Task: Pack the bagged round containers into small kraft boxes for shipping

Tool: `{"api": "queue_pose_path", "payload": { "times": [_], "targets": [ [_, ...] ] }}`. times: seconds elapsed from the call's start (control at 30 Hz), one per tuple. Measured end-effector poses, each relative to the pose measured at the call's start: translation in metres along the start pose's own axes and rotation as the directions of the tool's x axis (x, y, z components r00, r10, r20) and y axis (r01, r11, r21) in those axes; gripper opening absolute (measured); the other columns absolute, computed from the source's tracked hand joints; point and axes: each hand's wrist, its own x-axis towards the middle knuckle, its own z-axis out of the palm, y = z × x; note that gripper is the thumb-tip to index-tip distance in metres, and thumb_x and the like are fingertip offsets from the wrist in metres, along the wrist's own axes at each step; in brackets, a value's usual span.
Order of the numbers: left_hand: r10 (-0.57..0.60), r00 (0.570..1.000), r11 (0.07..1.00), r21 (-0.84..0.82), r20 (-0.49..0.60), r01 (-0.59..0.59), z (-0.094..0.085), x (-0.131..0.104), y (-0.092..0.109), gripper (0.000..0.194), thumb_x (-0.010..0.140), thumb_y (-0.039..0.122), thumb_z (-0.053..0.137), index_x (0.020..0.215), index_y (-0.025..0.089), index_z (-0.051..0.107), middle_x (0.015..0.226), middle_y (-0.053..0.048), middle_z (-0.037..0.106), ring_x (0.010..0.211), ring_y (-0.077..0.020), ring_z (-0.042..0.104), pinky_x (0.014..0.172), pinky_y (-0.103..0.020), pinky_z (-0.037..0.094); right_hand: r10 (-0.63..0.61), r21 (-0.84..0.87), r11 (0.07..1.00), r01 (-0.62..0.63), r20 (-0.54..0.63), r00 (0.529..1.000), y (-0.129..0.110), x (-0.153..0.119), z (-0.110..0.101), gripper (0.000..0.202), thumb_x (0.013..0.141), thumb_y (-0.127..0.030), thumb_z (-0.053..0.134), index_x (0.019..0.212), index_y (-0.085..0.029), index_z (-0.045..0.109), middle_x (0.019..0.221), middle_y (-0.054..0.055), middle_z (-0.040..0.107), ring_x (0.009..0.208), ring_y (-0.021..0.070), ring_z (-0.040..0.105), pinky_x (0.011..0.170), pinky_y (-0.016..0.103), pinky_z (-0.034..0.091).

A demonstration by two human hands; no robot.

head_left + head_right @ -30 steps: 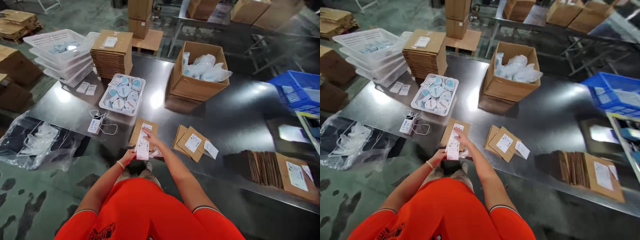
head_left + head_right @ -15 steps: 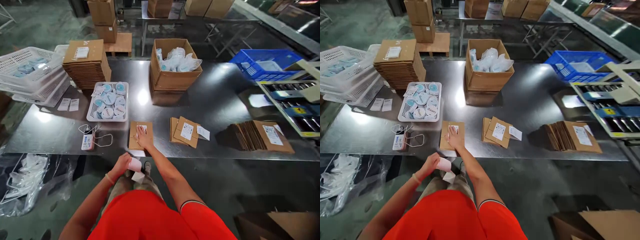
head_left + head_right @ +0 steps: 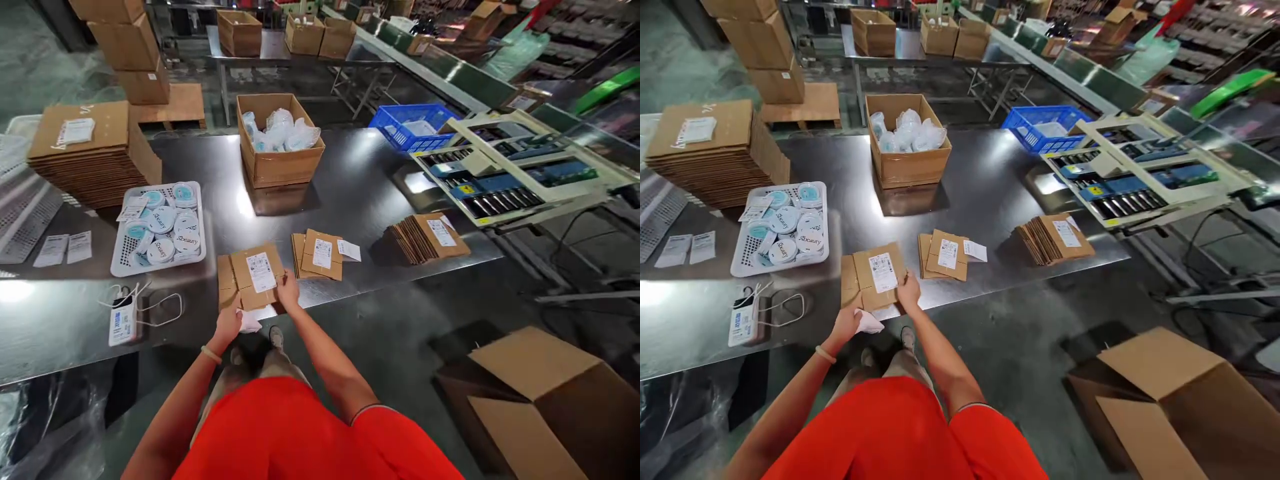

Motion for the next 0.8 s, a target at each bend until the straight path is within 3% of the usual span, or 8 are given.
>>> {"api": "queue_pose_path", "payload": {
  "times": [0.17,0.27,0.3,0.4,0.47,0.6,0.7,0.8],
  "targets": [
    [0.253,0.964,0.917,-0.3,-0.076,-0.264,0.006,-0.003,0.002,0.034,0.092,0.011,0.059,0.113,0.018,0.085,0.115,-0.01,0.085,0.111,-0.0273,0.077,0.102,-0.039,0.06,0.03,0.013,1.0,-0.028,-0.187,0.982,0.048,0.044,-0.103,0.056,0.1,-0.032,0.05,0.152,-0.012,0.058,0.141,0.022,0.069,0.13,0.034,0.063,0.108,0.047,0.049],
    [0.23,0.964,0.859,-0.439,-0.133,-0.265,0.005,-0.015,-0.004,0.023,0.089,0.017,0.064,0.097,0.018,0.086,0.097,-0.008,0.085,0.094,-0.0226,0.077,0.09,-0.033,0.06,-0.255,-0.06,0.965,0.254,-0.008,0.967,0.049,0.039,-0.103,0.064,0.091,-0.036,0.07,0.151,-0.015,0.062,0.155,0.024,0.059,0.146,0.0401,0.05,0.116,0.054,0.042],
    [0.213,0.964,0.827,-0.497,-0.157,-0.263,0.005,-0.02,-0.006,0.02,0.088,0.019,0.066,0.094,0.018,0.085,0.093,-0.007,0.084,0.089,-0.0213,0.075,0.085,-0.031,0.059,-0.406,-0.003,0.911,0.412,0.153,0.901,0.044,0.029,-0.089,0.065,0.086,-0.038,0.077,0.147,-0.017,0.065,0.154,0.021,0.06,0.145,0.0401,0.051,0.117,0.053,0.042],
    [0.14,0.974,0.736,-0.639,-0.178,-0.222,0.001,-0.036,-0.015,0.019,0.085,0.025,0.069,0.093,0.017,0.085,0.088,-0.006,0.082,0.079,-0.0181,0.071,0.076,-0.028,0.055,-0.68,0.401,0.725,0.56,0.547,0.488,0.029,-0.015,-0.034,0.06,0.071,-0.041,0.09,0.126,-0.022,0.076,0.135,0.012,0.072,0.129,0.0345,0.062,0.109,0.045,0.05],
    [0.092,0.98,0.683,-0.705,-0.175,-0.19,-0.002,-0.047,-0.025,0.022,0.085,0.029,0.07,0.095,0.016,0.085,0.089,-0.006,0.081,0.076,-0.0174,0.068,0.073,-0.027,0.053,-0.663,0.518,0.746,0.418,0.636,0.394,0.024,-0.041,-0.002,0.038,0.07,-0.04,0.089,0.102,-0.022,0.078,0.104,0.005,0.077,0.104,0.0275,0.068,0.094,0.039,0.054],
    [-0.169,0.963,0.714,-0.7,-0.211,-0.028,-0.002,-0.07,-0.054,0.024,0.088,0.028,0.066,0.099,0.015,0.083,0.09,-0.008,0.078,0.082,-0.0203,0.068,0.08,-0.031,0.054,-0.549,0.522,0.83,0.197,0.702,0.453,0.027,-0.066,0.024,0.018,0.078,-0.038,0.076,0.082,-0.023,0.067,0.065,-0.006,0.057,0.065,0.0161,0.055,0.067,0.028,0.045],
    [-0.463,0.828,0.814,-0.52,-0.315,0.257,0.01,-0.094,-0.07,0.03,0.09,0.022,0.065,0.115,0.015,0.08,0.106,-0.014,0.078,0.101,-0.027,0.069,0.091,-0.037,0.053,-0.53,0.578,0.814,0.063,0.693,0.488,0.026,-0.076,0.027,0.029,0.074,-0.036,0.075,0.099,-0.025,0.068,0.064,-0.008,0.056,0.059,0.0147,0.051,0.062,0.026,0.041],
    [-0.549,0.732,0.808,-0.48,-0.403,0.341,0.037,-0.114,-0.067,0.05,0.097,0.026,0.062,0.146,0.018,0.066,0.115,-0.016,0.076,0.111,-0.0292,0.069,0.096,-0.04,0.052,-0.506,0.576,0.815,0.055,0.664,0.551,0.021,-0.089,0.033,0.025,0.071,-0.036,0.073,0.093,-0.025,0.068,0.063,-0.008,0.056,0.061,0.0155,0.052,0.064,0.027,0.043]
  ]
}}
